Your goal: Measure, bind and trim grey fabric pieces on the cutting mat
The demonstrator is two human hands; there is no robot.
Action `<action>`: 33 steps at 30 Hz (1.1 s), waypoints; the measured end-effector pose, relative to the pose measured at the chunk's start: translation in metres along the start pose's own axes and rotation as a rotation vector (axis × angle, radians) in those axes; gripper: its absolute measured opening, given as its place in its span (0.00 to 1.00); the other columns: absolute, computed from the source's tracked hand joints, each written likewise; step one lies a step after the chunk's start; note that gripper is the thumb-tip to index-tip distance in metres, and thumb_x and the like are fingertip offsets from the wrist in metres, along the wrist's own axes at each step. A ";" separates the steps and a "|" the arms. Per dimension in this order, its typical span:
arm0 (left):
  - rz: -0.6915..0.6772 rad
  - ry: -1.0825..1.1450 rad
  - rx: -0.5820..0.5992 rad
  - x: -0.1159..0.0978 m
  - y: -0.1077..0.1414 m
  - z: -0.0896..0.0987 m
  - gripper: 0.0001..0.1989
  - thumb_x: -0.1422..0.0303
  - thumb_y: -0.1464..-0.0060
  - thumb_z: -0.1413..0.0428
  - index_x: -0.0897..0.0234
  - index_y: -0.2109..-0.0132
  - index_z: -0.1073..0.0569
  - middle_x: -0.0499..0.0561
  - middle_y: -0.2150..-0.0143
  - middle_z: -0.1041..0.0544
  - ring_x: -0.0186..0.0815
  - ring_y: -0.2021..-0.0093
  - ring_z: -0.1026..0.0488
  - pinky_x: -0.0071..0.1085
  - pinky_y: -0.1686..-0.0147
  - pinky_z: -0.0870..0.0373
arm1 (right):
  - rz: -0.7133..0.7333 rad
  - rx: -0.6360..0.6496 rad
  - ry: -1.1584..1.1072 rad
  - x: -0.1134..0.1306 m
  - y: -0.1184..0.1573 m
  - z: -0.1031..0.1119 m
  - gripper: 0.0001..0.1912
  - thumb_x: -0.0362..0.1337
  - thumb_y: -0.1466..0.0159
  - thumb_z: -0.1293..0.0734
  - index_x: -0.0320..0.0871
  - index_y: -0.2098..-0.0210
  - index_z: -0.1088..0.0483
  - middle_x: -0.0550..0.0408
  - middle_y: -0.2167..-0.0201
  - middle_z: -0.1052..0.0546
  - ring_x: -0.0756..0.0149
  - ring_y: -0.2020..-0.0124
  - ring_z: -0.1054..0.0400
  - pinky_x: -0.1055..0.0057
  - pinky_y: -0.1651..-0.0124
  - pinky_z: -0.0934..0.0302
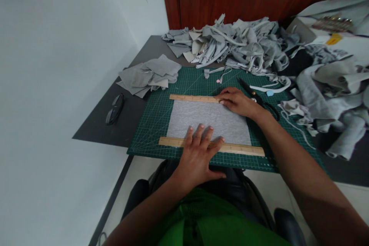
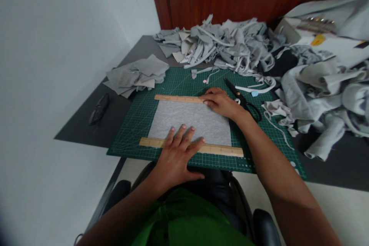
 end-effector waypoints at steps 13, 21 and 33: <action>-0.001 0.023 0.020 0.000 0.001 0.000 0.56 0.31 0.54 0.40 0.51 0.25 0.43 0.60 0.21 0.49 0.62 0.22 0.59 0.63 0.26 0.70 | -0.040 -0.024 0.192 0.024 -0.003 -0.008 0.20 0.38 0.26 0.40 0.47 0.40 0.22 0.41 0.47 0.24 0.49 0.46 0.32 0.50 0.42 0.38; 0.000 0.019 0.018 0.001 0.001 0.000 0.56 0.30 0.54 0.41 0.50 0.25 0.43 0.60 0.21 0.49 0.61 0.22 0.59 0.63 0.27 0.70 | -0.146 -0.088 0.207 0.016 -0.005 -0.009 0.18 0.40 0.28 0.37 0.43 0.48 0.18 0.40 0.54 0.22 0.49 0.51 0.29 0.51 0.46 0.34; 0.000 0.025 0.012 0.002 0.002 -0.002 0.57 0.29 0.55 0.41 0.49 0.25 0.44 0.59 0.21 0.49 0.61 0.22 0.59 0.63 0.26 0.70 | -0.323 -0.189 0.075 0.001 0.000 0.003 0.19 0.50 0.33 0.32 0.42 0.54 0.18 0.42 0.54 0.18 0.49 0.52 0.25 0.53 0.47 0.33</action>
Point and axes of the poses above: each hand's wrist, its own y-axis away from the middle knuckle, its own z-axis out of the back of the hand, x = y × z, the point moved 3 cm from there along -y, towards the middle knuckle
